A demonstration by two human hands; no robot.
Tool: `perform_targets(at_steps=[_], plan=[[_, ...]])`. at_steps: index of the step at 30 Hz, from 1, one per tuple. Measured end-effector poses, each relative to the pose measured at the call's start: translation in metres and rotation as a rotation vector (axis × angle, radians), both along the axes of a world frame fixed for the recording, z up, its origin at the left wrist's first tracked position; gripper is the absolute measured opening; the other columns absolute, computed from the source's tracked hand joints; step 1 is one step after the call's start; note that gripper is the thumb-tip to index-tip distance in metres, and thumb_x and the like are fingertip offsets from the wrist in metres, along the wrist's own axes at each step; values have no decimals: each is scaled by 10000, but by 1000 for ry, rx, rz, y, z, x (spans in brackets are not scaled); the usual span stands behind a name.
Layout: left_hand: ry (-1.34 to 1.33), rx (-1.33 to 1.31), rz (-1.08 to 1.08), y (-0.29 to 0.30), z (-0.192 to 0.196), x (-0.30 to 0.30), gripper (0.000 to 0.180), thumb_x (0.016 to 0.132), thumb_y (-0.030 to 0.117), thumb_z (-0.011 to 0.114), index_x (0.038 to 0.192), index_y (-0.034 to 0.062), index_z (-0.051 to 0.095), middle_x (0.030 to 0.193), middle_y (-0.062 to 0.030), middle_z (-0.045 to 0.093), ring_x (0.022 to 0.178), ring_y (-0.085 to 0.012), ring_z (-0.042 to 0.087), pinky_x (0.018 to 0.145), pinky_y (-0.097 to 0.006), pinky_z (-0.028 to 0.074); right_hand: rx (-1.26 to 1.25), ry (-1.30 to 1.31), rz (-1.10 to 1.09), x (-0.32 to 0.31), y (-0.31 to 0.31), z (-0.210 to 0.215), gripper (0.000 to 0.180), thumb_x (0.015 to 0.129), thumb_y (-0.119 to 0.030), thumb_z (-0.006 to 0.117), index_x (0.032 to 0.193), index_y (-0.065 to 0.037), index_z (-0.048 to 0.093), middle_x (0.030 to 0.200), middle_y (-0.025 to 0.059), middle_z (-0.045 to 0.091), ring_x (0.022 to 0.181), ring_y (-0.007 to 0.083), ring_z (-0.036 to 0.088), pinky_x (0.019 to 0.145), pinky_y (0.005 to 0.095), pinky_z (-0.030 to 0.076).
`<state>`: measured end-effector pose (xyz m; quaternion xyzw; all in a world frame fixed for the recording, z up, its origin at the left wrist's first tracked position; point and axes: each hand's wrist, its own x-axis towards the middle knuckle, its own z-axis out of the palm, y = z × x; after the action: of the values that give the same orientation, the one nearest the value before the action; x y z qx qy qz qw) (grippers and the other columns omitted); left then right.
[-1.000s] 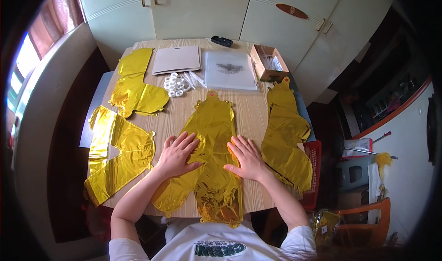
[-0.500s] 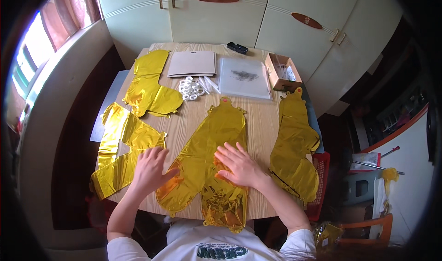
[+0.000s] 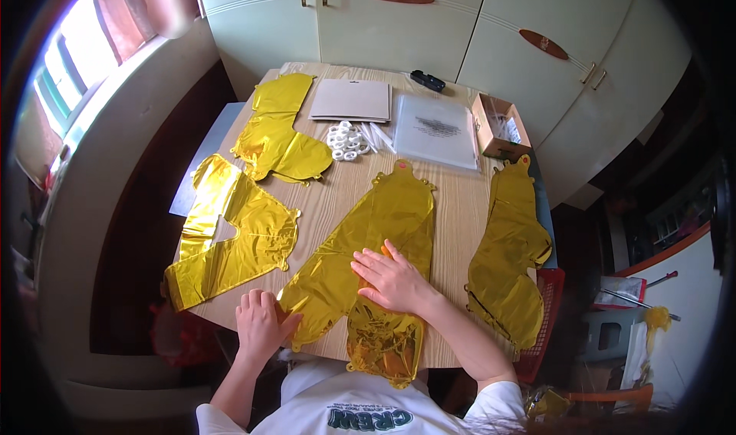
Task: Folding gold foil balloons and placing them into individual packaging sleeves with paper inserts.
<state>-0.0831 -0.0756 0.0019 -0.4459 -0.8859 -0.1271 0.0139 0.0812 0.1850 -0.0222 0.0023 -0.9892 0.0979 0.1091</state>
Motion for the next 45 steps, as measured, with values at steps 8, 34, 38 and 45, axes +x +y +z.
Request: perform_targets(at_steps=[8, 34, 38, 45], plan=[[-282, 138, -63, -7, -10, -8, 287, 795, 192, 709, 957, 33, 534, 862, -126, 587, 805, -307, 569, 696, -385, 455, -8, 38, -7, 0, -2, -2, 544, 932, -395, 580, 1353, -55, 529, 1436, 107, 485, 1339, 246, 456, 1146, 542, 269], [-1221, 631, -220, 40, 43, 28, 139, 871, 18, 682, 833, 38, 550, 755, 15, 537, 661, -39, 489, 570, -213, 385, -457, 350, 100, -1, -16, 22, 157, 864, -216, 676, 932, -76, 659, 977, 51, 670, 977, 212, 637, 873, 381, 488], [-907, 496, -422, 69, 52, 57, 154, 812, 87, 724, 829, 37, 580, 705, -69, 607, 616, -177, 597, 558, -302, 479, -1409, 196, -194, 7, -6, 25, 298, 965, -298, 622, 1083, -43, 520, 821, 29, 601, 731, 72, 571, 642, 244, 481], [-487, 327, -697, 99, 36, 94, 192, 813, 211, 719, 805, 77, 581, 734, -72, 592, 677, -266, 613, 583, -375, 490, -1154, 12, -312, 24, -8, 32, 303, 902, -166, 692, 1070, -44, 470, 813, -9, 529, 708, 44, 505, 597, 217, 433]])
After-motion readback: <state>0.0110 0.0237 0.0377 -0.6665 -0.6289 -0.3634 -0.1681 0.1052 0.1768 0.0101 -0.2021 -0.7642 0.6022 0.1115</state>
